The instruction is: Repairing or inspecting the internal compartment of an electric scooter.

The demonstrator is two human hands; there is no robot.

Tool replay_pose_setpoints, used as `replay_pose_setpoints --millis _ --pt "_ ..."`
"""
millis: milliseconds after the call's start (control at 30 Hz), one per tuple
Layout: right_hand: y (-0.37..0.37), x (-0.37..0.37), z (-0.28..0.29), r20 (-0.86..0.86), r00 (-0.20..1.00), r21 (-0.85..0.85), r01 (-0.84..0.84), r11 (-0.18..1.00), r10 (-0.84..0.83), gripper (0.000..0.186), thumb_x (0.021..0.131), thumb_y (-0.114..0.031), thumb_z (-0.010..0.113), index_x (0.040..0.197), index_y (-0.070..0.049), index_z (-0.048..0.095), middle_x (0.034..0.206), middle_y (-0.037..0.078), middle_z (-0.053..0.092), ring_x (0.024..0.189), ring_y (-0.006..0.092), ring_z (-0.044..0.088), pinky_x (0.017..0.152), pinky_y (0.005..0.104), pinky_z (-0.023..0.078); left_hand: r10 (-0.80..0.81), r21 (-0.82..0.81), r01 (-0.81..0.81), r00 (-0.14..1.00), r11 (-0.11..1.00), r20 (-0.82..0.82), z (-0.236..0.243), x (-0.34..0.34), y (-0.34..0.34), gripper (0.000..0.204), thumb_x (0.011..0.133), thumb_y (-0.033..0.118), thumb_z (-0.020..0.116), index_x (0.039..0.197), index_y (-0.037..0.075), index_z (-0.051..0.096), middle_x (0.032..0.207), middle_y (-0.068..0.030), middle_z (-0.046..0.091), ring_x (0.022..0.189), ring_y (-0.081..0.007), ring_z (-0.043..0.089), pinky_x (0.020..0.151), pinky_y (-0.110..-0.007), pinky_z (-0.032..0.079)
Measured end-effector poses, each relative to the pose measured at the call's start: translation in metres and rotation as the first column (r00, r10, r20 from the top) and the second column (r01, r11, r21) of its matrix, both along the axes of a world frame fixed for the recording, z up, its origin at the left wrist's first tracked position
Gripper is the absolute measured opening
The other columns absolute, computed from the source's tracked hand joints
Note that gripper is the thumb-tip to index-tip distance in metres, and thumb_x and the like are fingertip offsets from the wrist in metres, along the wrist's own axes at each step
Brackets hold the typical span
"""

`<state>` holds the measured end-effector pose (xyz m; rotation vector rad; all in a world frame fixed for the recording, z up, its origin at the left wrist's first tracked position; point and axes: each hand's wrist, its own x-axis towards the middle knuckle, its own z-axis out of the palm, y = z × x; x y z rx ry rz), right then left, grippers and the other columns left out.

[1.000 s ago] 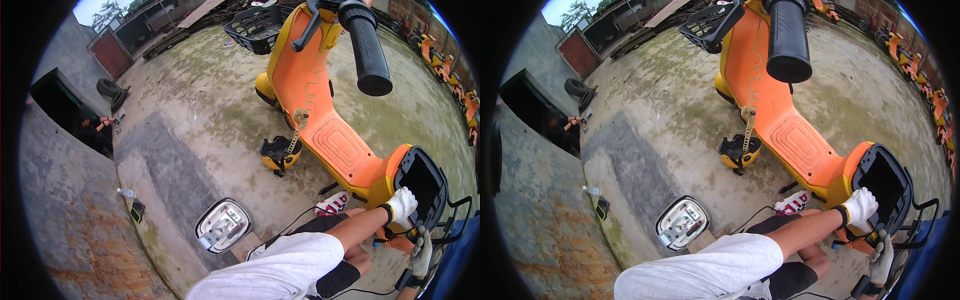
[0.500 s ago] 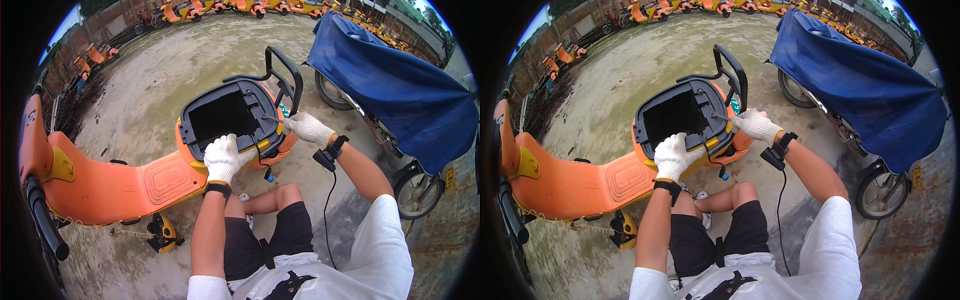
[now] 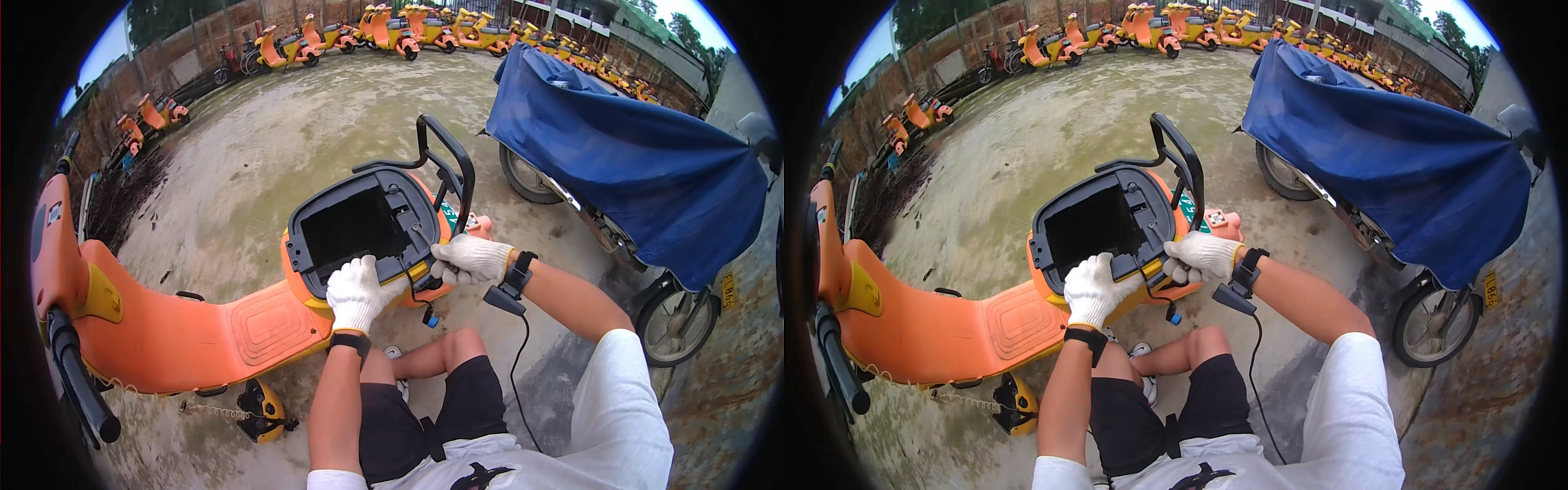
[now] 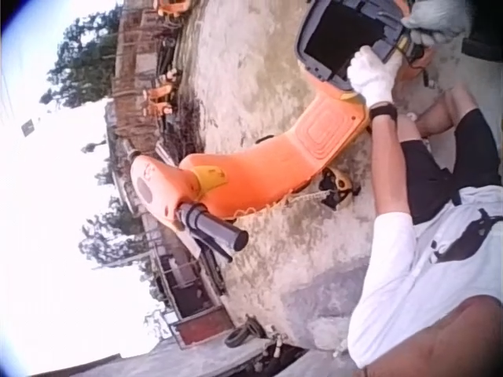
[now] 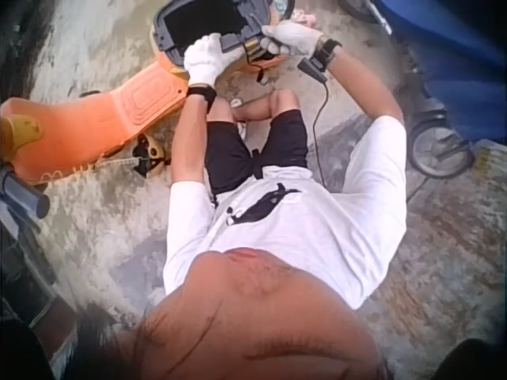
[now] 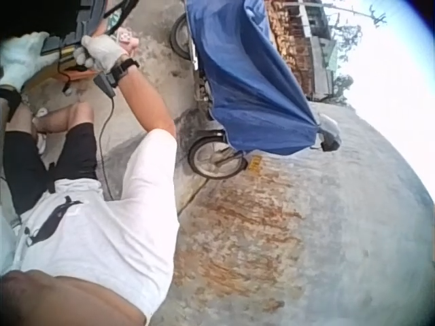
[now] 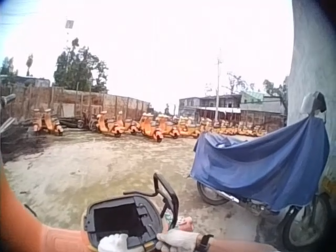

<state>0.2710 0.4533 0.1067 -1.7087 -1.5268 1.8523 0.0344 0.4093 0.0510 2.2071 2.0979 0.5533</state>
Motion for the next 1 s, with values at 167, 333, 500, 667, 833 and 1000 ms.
replay_pose_setpoints --millis 167,333,500,667,833,1000 --pt "-0.009 -0.018 -0.027 -0.419 0.87 -0.295 0.141 0.945 -0.261 0.035 0.109 -0.034 0.046 0.105 -0.005 0.064 0.077 0.0 0.066 0.052 0.0071 0.05 0.044 0.0214 0.04 -0.009 0.033 0.009 1.0 0.999 0.003 0.001 0.003 0.001 0.07 0.069 0.06 0.08 0.116 0.009 0.071 0.102 -0.0133 0.073 0.096 -0.0304 0.071 0.086 -0.041 0.057" --pt "0.012 -0.114 -0.045 -0.657 0.62 -0.363 0.238 0.901 -0.428 0.024 0.107 -0.024 0.042 0.106 -0.007 0.059 0.091 0.011 0.071 0.058 0.012 0.057 0.044 0.0243 0.045 0.009 0.092 -0.013 0.999 0.996 0.045 -0.01 -0.001 0.002 0.047 0.071 0.049 0.082 0.094 0.008 0.074 0.093 -0.0137 0.073 0.087 -0.0302 0.072 0.075 -0.042 0.058" --pt "0.055 -0.131 -0.053 -0.75 0.364 -0.471 0.291 0.833 -0.552 0.015 0.104 -0.018 0.042 0.102 -0.009 0.054 0.094 0.015 0.073 0.057 0.0138 0.063 0.044 0.0236 0.052 0.056 0.019 -0.054 0.991 0.998 -0.124 -0.019 0.013 0.019 0.036 0.079 0.04 0.077 0.088 0.005 0.073 0.093 -0.0166 0.073 0.087 -0.0351 0.072 0.079 -0.043 0.058" --pt "0.02 -0.115 -0.04 -0.817 0.529 -0.186 0.136 0.973 -0.23 0.026 0.106 -0.026 0.051 0.11 -0.003 0.064 0.099 0.011 0.072 0.064 0.0092 0.059 0.053 0.0231 0.048 0.027 0.068 -0.028 0.999 0.997 0.02 -0.007 0.009 0.0 0.033 0.083 0.033 0.076 0.096 0.004 0.071 0.091 -0.0165 0.074 0.085 -0.034 0.073 0.075 -0.041 0.058" --pt "-0.023 -0.094 -0.028 -0.478 0.847 0.319 -0.077 0.945 0.231 0.036 0.105 -0.033 0.05 0.111 -0.003 0.069 0.088 0.003 0.07 0.067 0.0073 0.061 0.057 0.0232 0.047 -0.097 0.227 0.059 0.983 0.972 0.157 -0.048 -0.019 0.008 0.031 0.084 0.024 0.073 0.112 0.014 0.069 0.092 -0.008 0.072 0.085 -0.0283 0.07 0.077 -0.034 0.056" --pt "-0.06 -0.063 -0.013 -0.195 0.952 0.378 -0.148 0.914 0.235 0.042 0.105 -0.038 0.045 0.106 -0.003 0.067 0.08 0.005 0.07 0.059 0.0116 0.062 0.057 0.0274 0.05 -0.241 0.275 0.105 0.816 0.956 0.526 -0.018 -0.024 -0.017 0.025 0.091 0.02 0.064 0.109 0.006 0.073 0.102 -0.0117 0.073 0.099 -0.0278 0.071 0.087 -0.039 0.055"
